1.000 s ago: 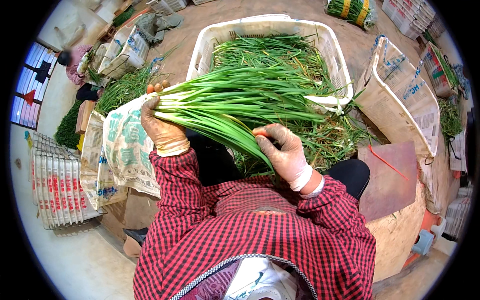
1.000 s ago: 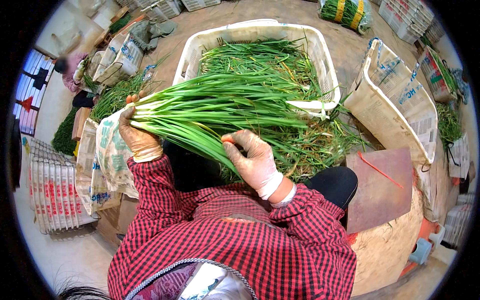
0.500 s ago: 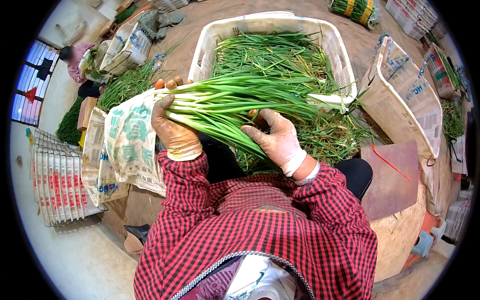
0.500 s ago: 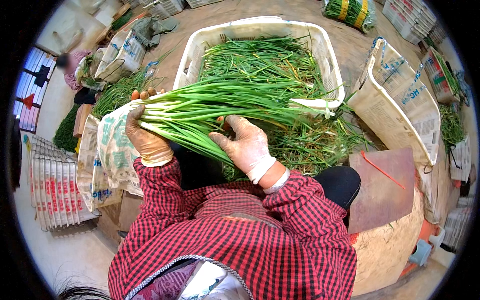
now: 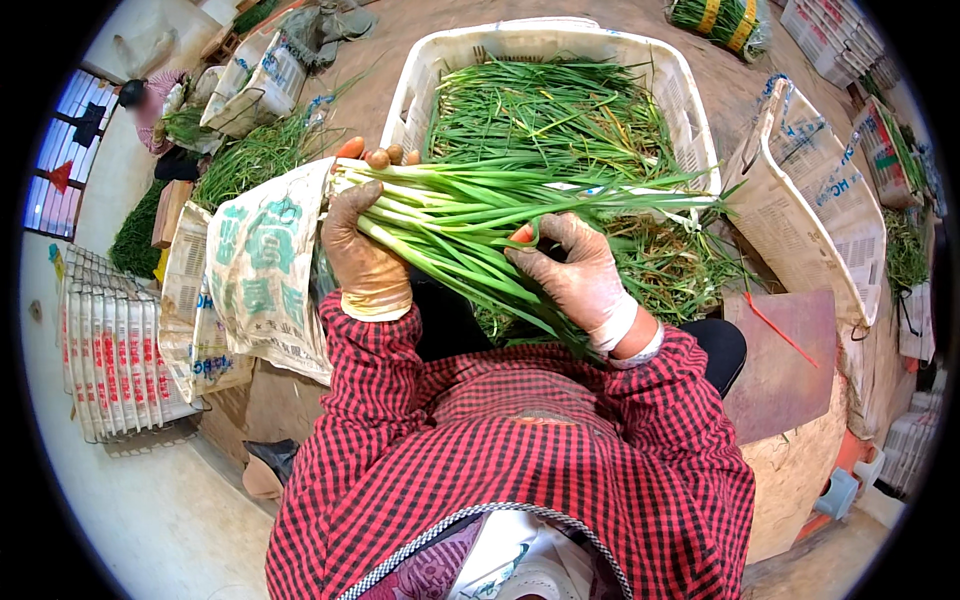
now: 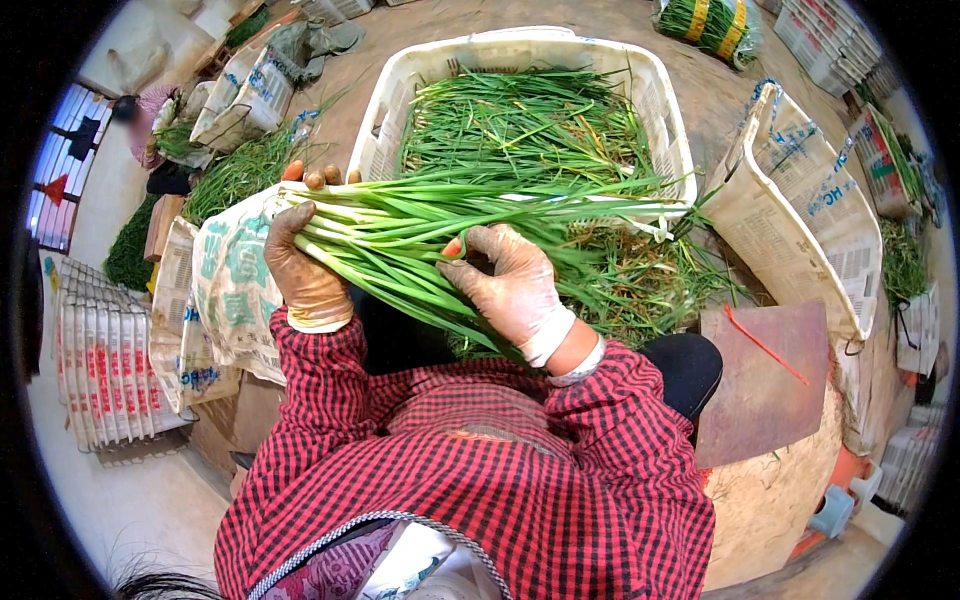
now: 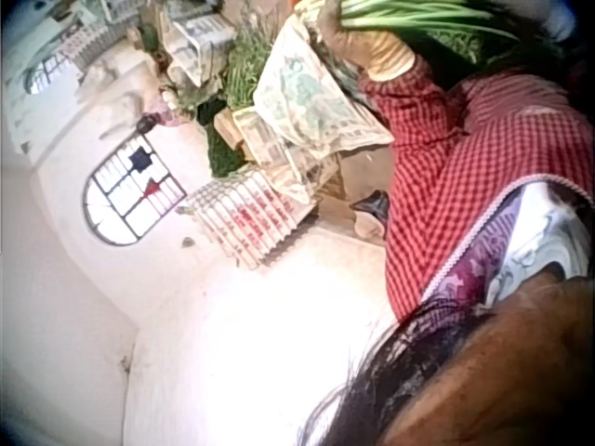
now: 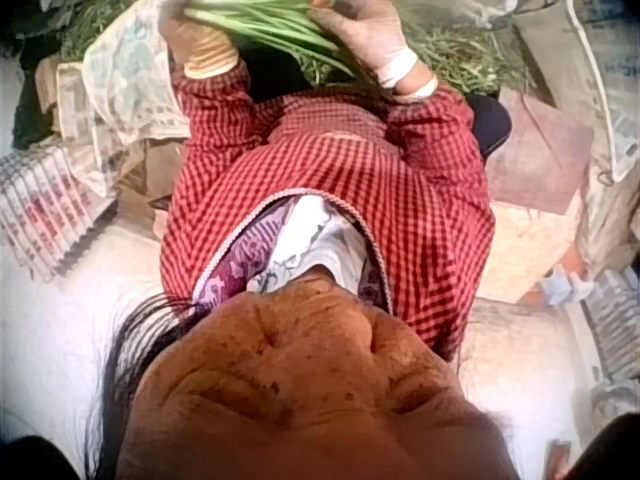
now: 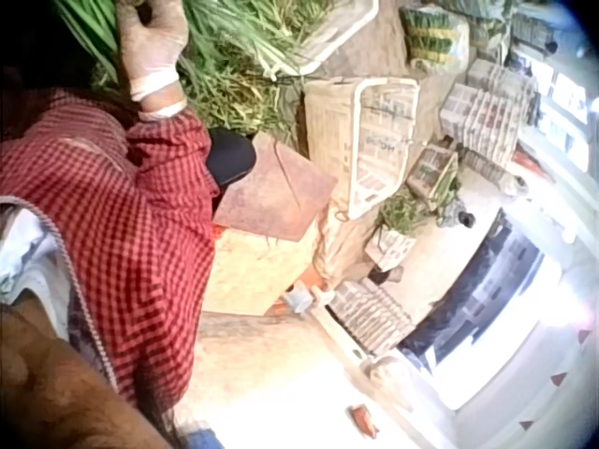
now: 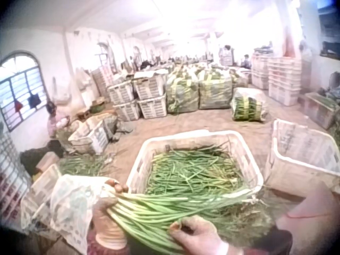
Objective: The person cleans and sorts bundles of green vegetables by hand, removing loose leaves and debris, and then places the cleaned bundles into a white plastic crate.
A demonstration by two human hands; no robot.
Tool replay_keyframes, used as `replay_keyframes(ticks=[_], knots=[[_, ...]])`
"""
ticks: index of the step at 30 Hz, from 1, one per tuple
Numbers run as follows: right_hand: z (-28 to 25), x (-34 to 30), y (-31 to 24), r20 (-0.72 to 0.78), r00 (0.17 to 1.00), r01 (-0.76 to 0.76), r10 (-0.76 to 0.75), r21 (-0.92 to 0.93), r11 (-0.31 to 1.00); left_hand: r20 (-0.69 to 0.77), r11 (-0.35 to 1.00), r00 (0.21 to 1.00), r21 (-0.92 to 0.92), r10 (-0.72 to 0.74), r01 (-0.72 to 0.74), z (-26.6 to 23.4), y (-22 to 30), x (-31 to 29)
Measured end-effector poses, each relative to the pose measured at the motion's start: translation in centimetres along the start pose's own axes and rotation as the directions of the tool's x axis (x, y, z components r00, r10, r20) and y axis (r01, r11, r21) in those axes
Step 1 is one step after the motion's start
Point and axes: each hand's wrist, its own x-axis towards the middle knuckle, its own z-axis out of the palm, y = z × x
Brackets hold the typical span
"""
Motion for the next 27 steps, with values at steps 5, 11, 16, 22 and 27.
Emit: replay_keyframes(ticks=[5, 11, 16, 22, 27], knots=[[-0.8, 0.1, -0.5, 0.193, 0.949, -0.301, 0.249, 0.319, 0.899, 0.012, 0.999, 1.0, 0.035, -0.007, 0.006, -0.1, -0.1, 0.0], [-3.2, -0.4, -1.1, 0.255, 0.925, -0.361, 0.281, 0.36, 0.861, 0.074, 0.998, 0.997, 0.05, 0.022, -0.026, -0.1, 0.6, 0.1], [-6.9, -2.0, -1.2, 0.259, 0.916, -0.377, 0.306, 0.301, 0.876, 0.019, 0.999, 0.999, 0.01, 0.043, -0.043, -1.1, 1.7, 1.1], [-12.2, -6.2, 2.9, 0.129, 0.896, -0.444, 0.425, 0.321, 0.837, -0.089, 0.992, 0.99, -0.054, 0.109, -0.114, -3.5, 4.2, 1.5], [-19.1, -9.6, 12.3, -0.444, 0.74, -0.665, 0.505, -0.592, 0.455, -0.143, 0.988, 0.981, -0.054, 0.134, -0.143, -4.4, 5.5, 1.9]])
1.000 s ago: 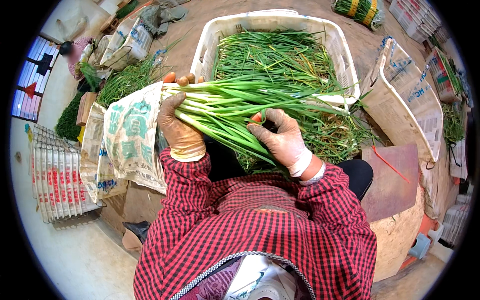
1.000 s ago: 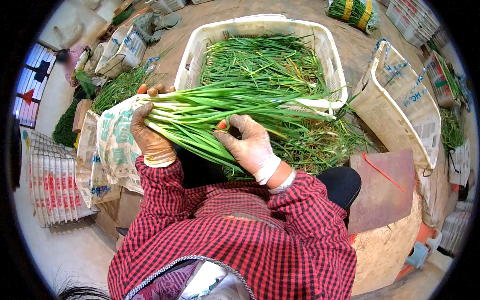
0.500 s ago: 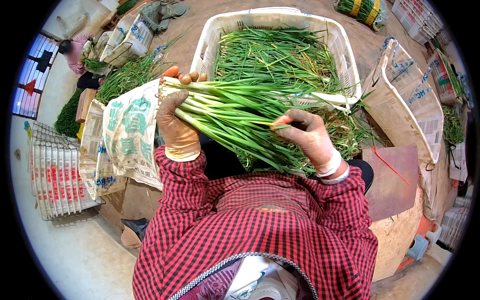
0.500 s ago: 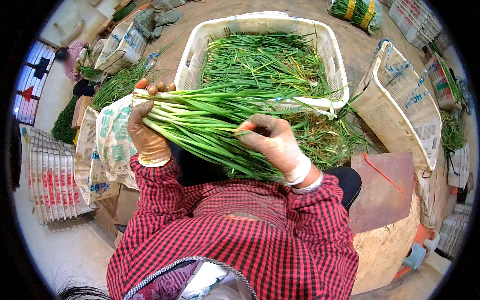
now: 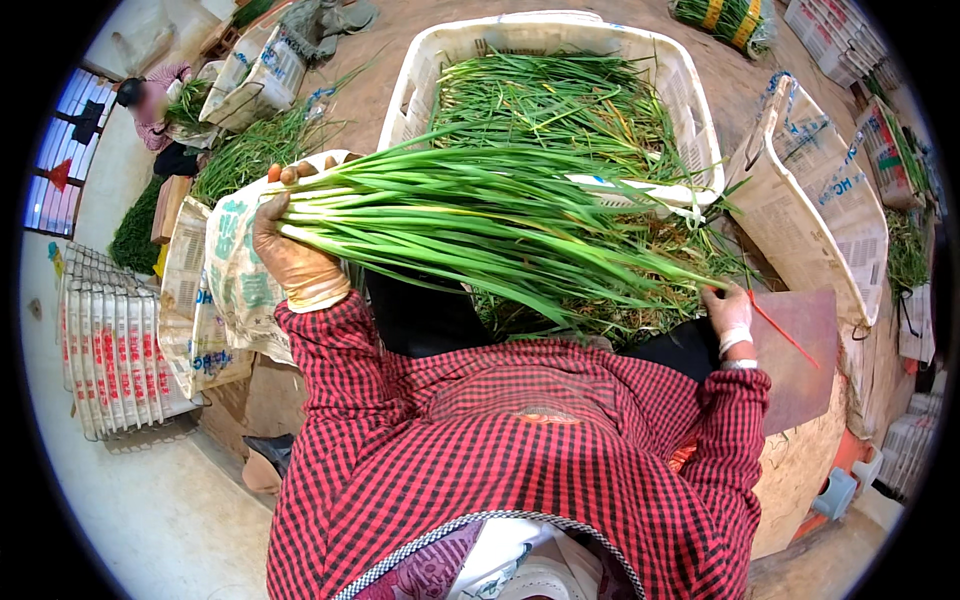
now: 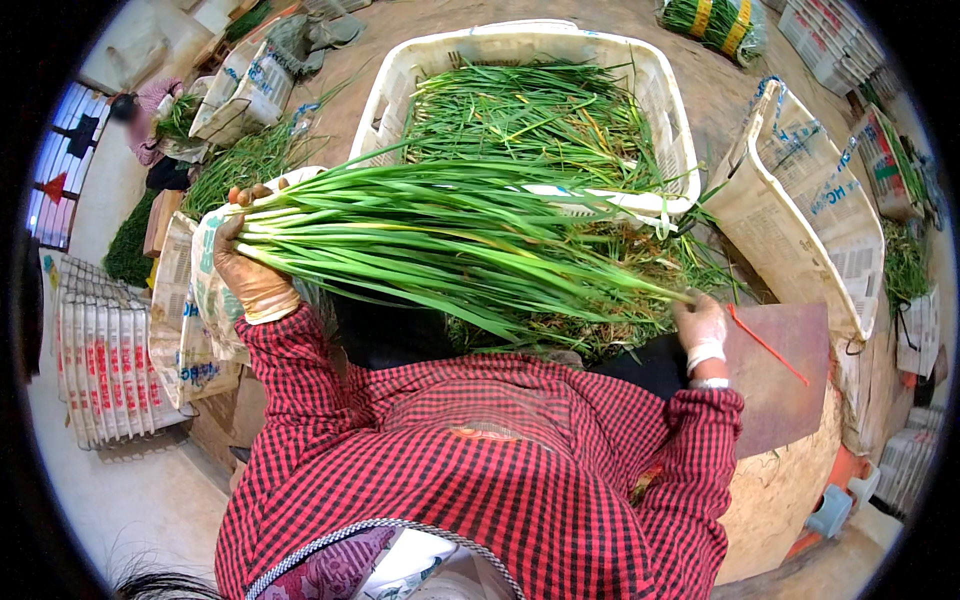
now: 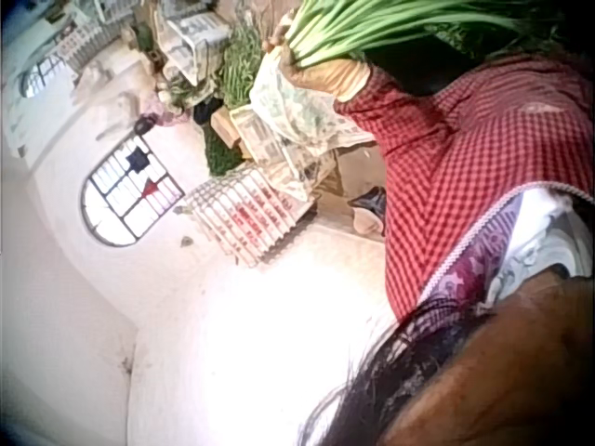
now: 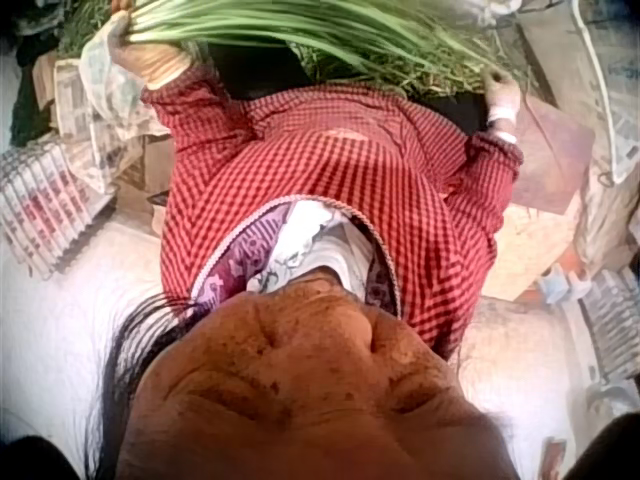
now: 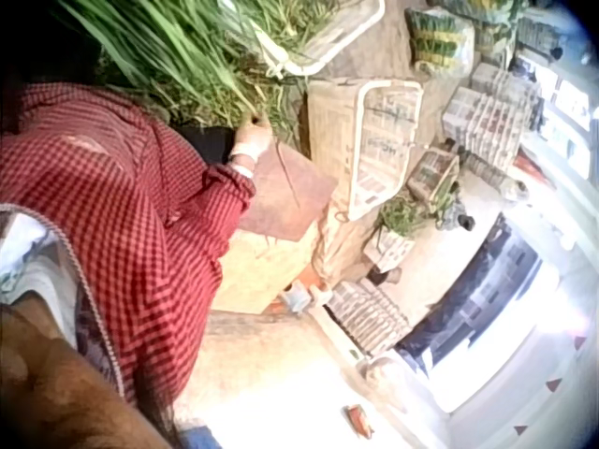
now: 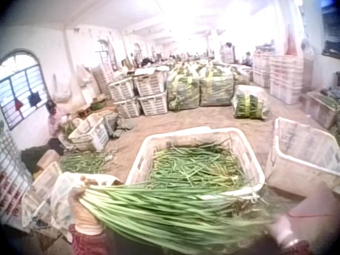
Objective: The person cleans and sorts bundles of green vegetables by hand, removing loose leaves and debris, and then places the cleaned bundles into a white plastic crate.
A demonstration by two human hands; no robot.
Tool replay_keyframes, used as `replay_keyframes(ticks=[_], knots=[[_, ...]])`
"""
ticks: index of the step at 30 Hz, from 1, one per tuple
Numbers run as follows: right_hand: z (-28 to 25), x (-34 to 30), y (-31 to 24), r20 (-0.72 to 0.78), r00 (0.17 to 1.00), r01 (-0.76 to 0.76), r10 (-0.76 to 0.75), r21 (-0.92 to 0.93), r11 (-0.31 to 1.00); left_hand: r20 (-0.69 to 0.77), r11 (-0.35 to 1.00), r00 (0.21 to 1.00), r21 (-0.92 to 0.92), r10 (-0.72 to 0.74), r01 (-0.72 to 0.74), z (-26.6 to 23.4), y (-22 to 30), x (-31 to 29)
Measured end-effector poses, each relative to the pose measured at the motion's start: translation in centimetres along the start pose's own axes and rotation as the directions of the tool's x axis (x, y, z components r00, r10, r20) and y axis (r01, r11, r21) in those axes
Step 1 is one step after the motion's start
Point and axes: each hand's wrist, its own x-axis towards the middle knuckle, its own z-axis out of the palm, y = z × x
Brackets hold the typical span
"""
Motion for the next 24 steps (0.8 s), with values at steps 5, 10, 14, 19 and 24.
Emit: replay_keyframes(ticks=[5, 10, 14, 19, 24], knots=[[0.1, 3.3, 0.2, -0.241, 0.946, 0.196, -0.215, -0.102, 0.975, 0.038, 1.0, 0.999, -0.013, -0.011, 0.012, -1.1, 1.3, 0.2], [-2.5, -3.1, -15.8, -0.025, 0.852, 0.357, -0.523, 0.758, 0.546, 0.082, 0.999, 0.996, -0.021, -0.023, 0.025, 0.0, 0.5, -0.8], [1.4, -5.7, -22.1, -0.233, 0.563, 0.683, -0.793, 0.671, 0.289, 0.135, 0.998, 0.99, -0.034, -0.041, 0.046, 1.8, -1.4, -1.8], [2.2, -7.0, -24.0, -0.006, 0.675, 0.46, -0.737, 0.784, 0.416, 0.21, 0.999, 0.977, -0.019, -0.039, 0.044, 3.0, -2.2, -2.8], [2.1, -8.0, -24.8, 0.077, 0.643, 0.543, -0.762, 0.655, 0.524, 0.262, 0.998, 0.963, -0.002, -0.066, 0.068, 3.4, -2.9, -3.5]])
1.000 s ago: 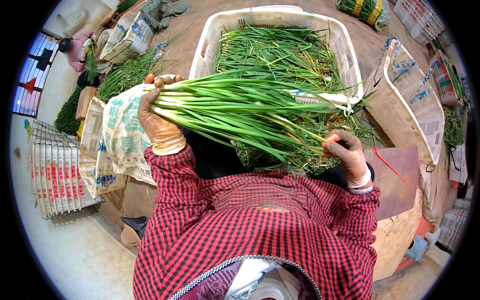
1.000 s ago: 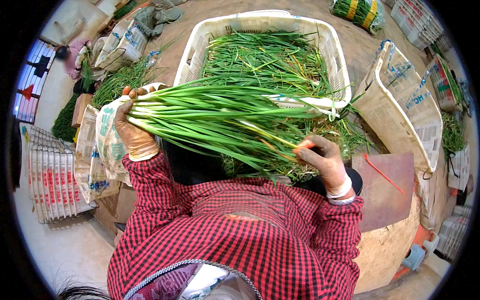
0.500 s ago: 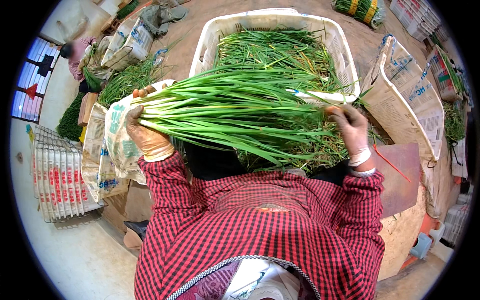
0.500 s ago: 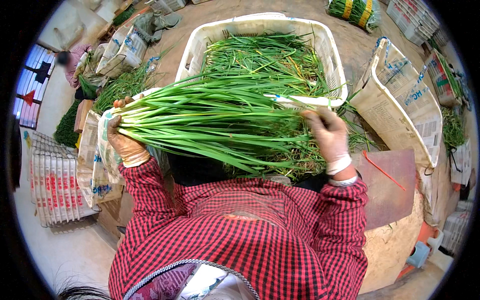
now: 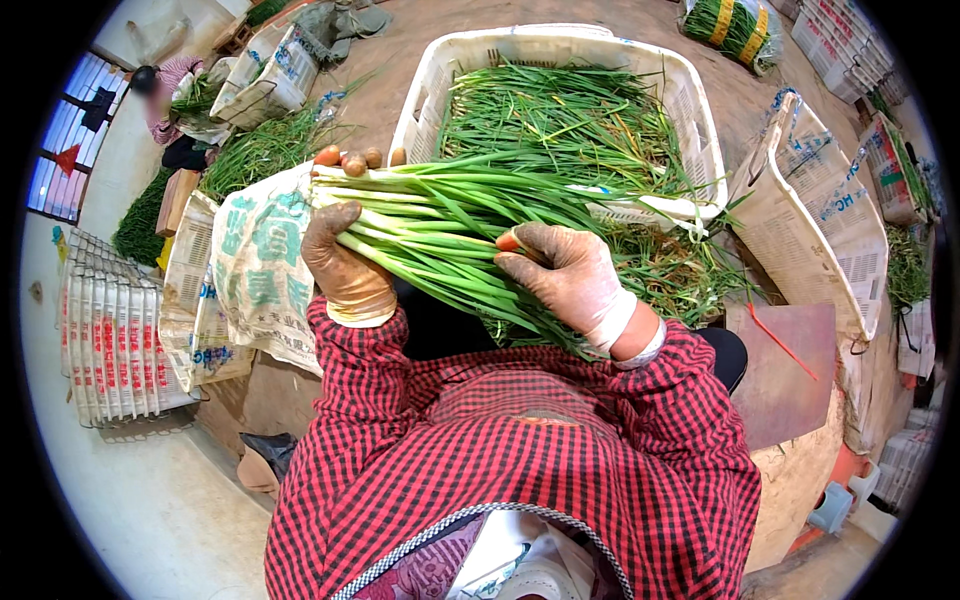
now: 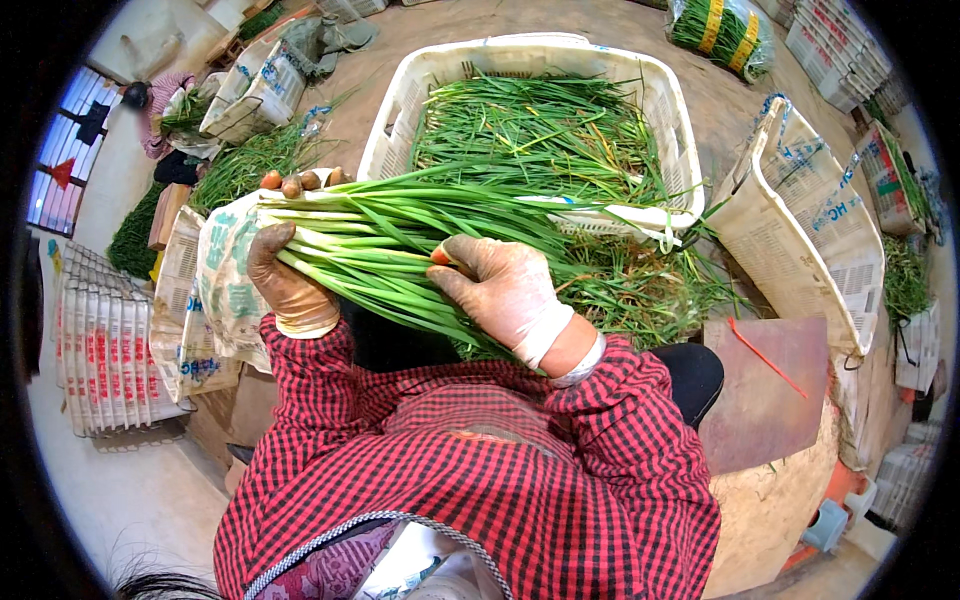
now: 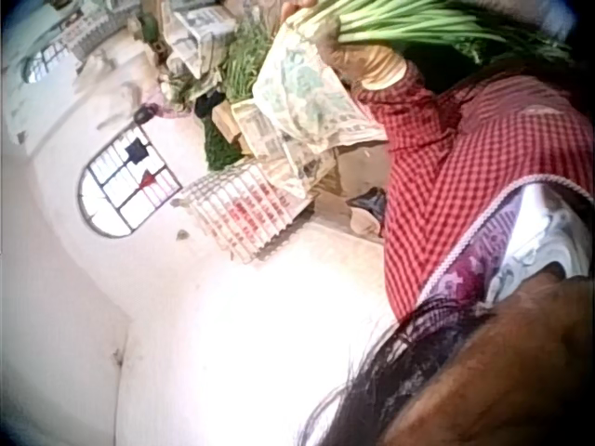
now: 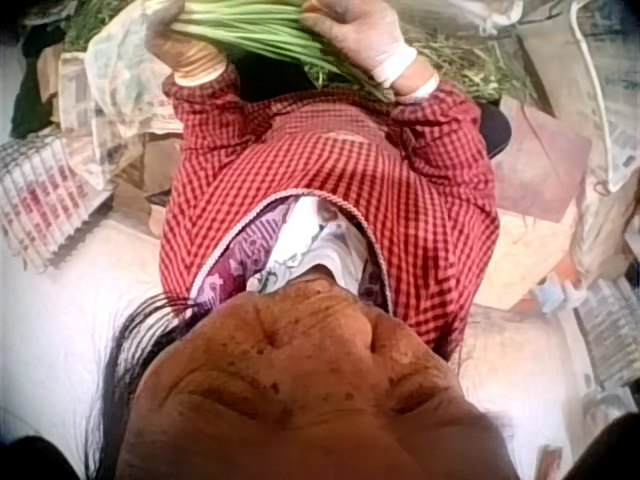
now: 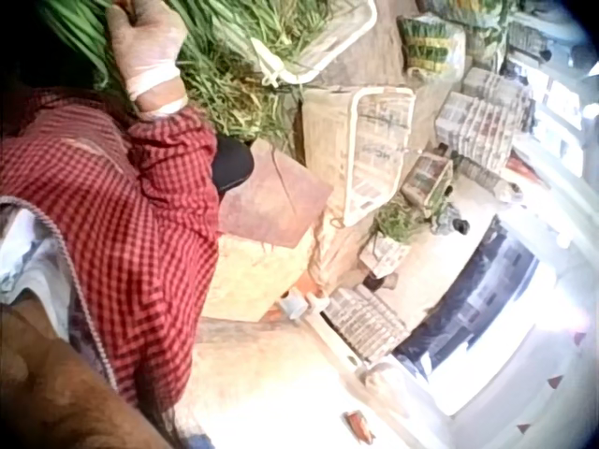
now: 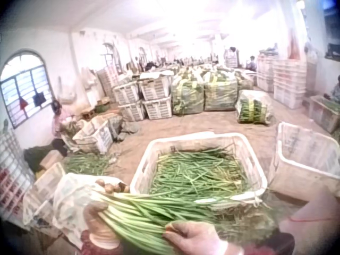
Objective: The person cleans and sorts bundles of green vegetables by hand, removing loose leaves and debris, and then places the cleaned bundles into a white plastic crate.
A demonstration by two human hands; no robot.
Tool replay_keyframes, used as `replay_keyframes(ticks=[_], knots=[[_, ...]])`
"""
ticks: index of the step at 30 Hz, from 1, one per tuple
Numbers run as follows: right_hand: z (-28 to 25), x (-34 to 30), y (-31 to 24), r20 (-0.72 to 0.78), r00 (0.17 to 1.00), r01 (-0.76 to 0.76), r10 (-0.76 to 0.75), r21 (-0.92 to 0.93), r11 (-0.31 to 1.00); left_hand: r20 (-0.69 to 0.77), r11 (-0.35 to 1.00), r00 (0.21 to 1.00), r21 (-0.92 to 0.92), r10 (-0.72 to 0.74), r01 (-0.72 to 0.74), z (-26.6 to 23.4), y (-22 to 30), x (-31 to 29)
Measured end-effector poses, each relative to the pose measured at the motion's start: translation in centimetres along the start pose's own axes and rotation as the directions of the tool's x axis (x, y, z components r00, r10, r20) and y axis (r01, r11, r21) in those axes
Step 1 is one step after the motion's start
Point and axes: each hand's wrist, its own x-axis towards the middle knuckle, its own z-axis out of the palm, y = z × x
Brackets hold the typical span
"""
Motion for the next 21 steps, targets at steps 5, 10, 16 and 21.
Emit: replay_keyframes(ticks=[5, 10, 16, 21], knots=[[-0.7, -0.4, -1.2, -0.015, 0.994, -0.097, 0.113, 0.406, 0.909, 0.033, 1.0, 0.999, -0.005, -0.024, 0.024, 0.0, -0.8, -0.1], [0.4, -0.5, 0.1, -0.114, 0.992, 0.059, -0.049, 0.08, 0.995, 0.054, 0.998, 0.997, 0.032, -0.059, 0.057, 1.0, -1.7, -0.5], [0.1, -0.7, -0.2, -0.024, 0.998, 0.062, -0.063, -0.065, 0.996, 0.06, 0.996, 0.996, 0.07, -0.062, 0.058, 1.3, -2.1, -1.0], [-1.5, -1.2, -0.9, 0.014, 0.984, 0.177, -0.179, -0.246, 0.953, 0.128, 0.976, 0.986, 0.204, -0.107, 0.079, 1.4, -2.0, -0.7]])
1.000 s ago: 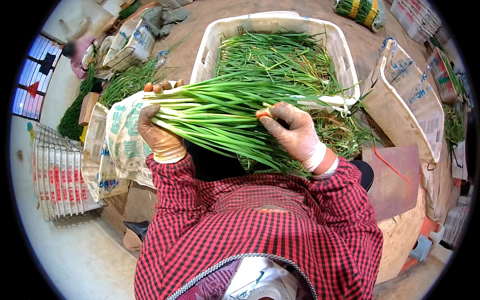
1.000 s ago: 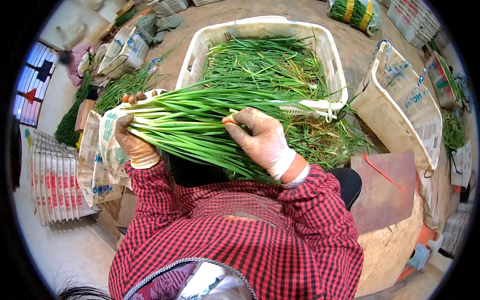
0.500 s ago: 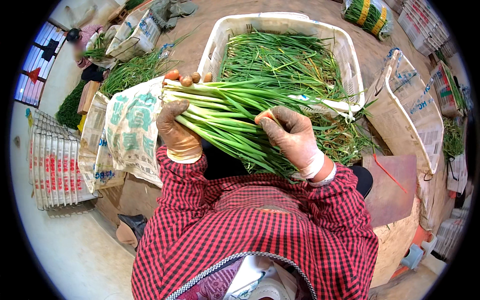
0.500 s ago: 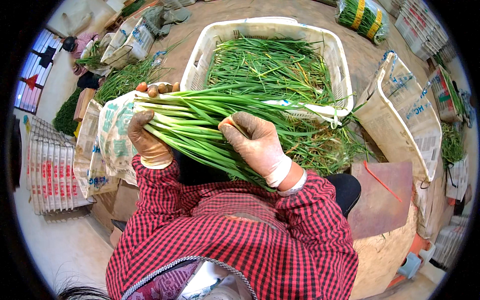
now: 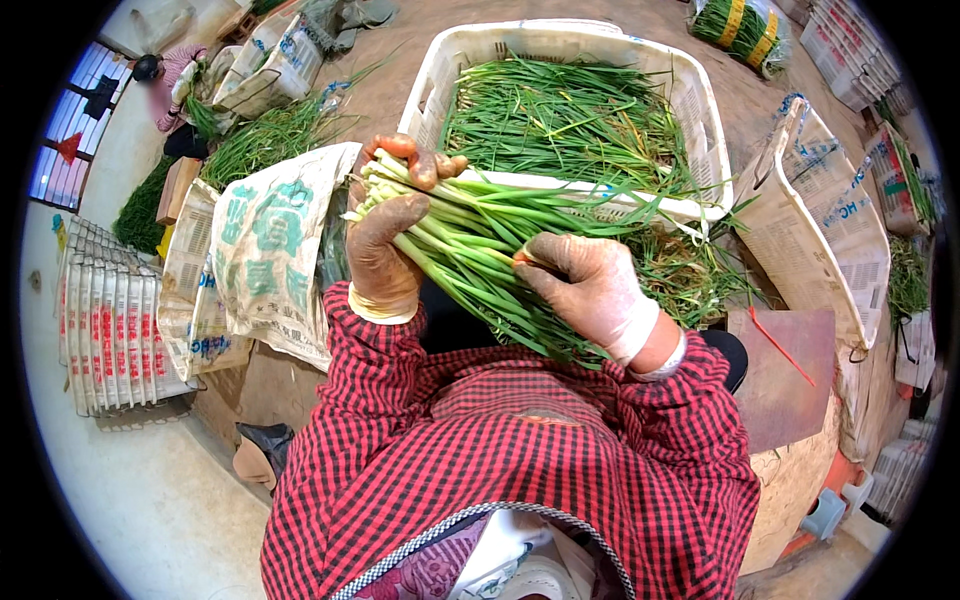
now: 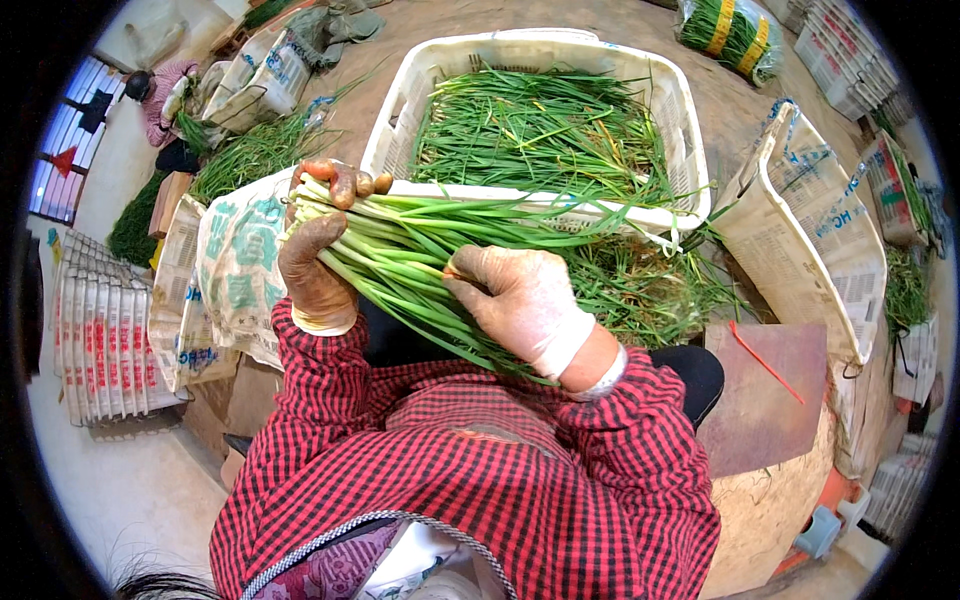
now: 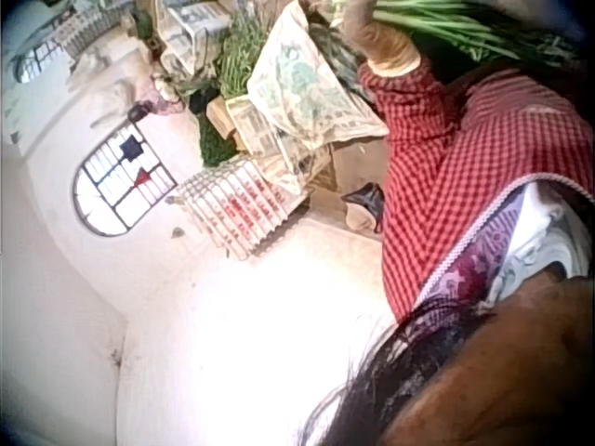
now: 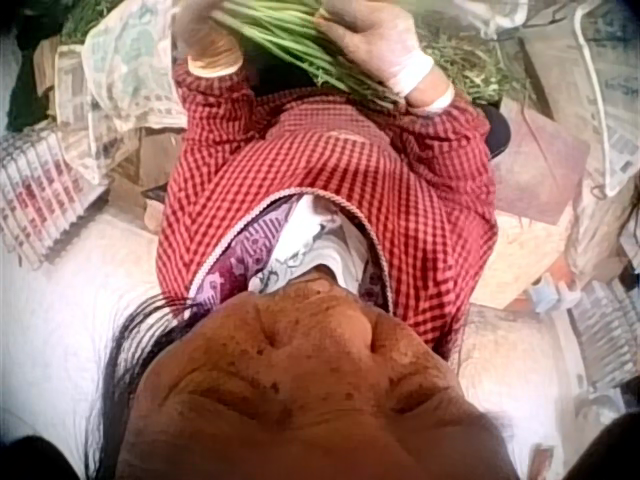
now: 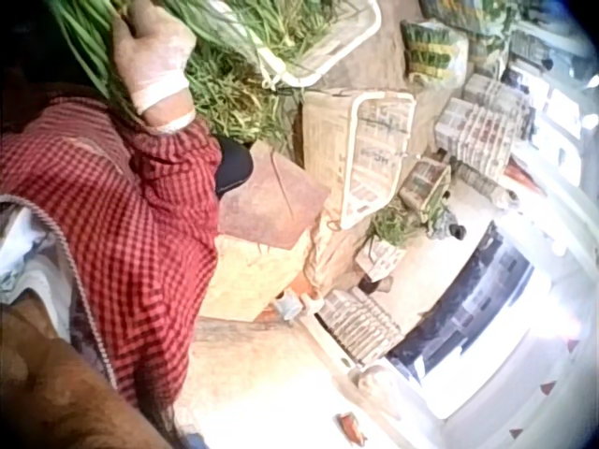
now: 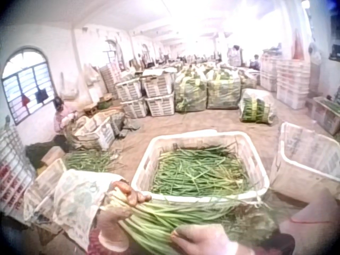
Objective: The person cleans and sorts bundles of green vegetables by hand, removing loose leaves and debris, and then places the cleaned bundles into a white plastic crate.
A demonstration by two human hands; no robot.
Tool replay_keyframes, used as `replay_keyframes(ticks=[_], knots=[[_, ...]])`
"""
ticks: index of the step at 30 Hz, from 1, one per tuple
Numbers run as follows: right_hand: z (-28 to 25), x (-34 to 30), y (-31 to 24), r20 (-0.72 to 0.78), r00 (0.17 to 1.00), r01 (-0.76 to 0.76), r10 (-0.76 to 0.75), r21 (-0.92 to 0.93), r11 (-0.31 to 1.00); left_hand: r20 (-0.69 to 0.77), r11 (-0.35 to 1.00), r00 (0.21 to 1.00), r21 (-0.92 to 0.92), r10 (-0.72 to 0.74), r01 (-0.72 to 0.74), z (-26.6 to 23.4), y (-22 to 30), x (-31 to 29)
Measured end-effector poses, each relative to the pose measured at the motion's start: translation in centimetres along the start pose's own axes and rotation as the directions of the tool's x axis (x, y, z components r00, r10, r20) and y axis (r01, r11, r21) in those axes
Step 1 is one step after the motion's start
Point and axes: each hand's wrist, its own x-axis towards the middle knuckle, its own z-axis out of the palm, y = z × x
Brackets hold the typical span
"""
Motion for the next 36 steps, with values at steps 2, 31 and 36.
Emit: replay_keyframes(ticks=[2, 31, 36], knots=[[-1.2, -0.3, 0.0, 0.015, 0.998, 0.061, -0.059, -0.122, 0.991, -0.009, 0.997, 1.0, 0.08, 0.004, -0.003, 0.0, 0.2, 0.1], [-1.6, -0.5, -0.1, 0.169, 0.985, -0.016, 0.047, -0.179, 0.984, 0.094, 0.96, 0.991, 0.27, -0.098, 0.07, 0.4, -0.7, 0.4], [-4.9, -0.6, -1.2, 0.311, 0.95, 0.015, 0.042, -0.18, 0.984, 0.246, 0.916, 0.943, 0.382, -0.225, 0.119, 0.2, -1.1, 0.2]])
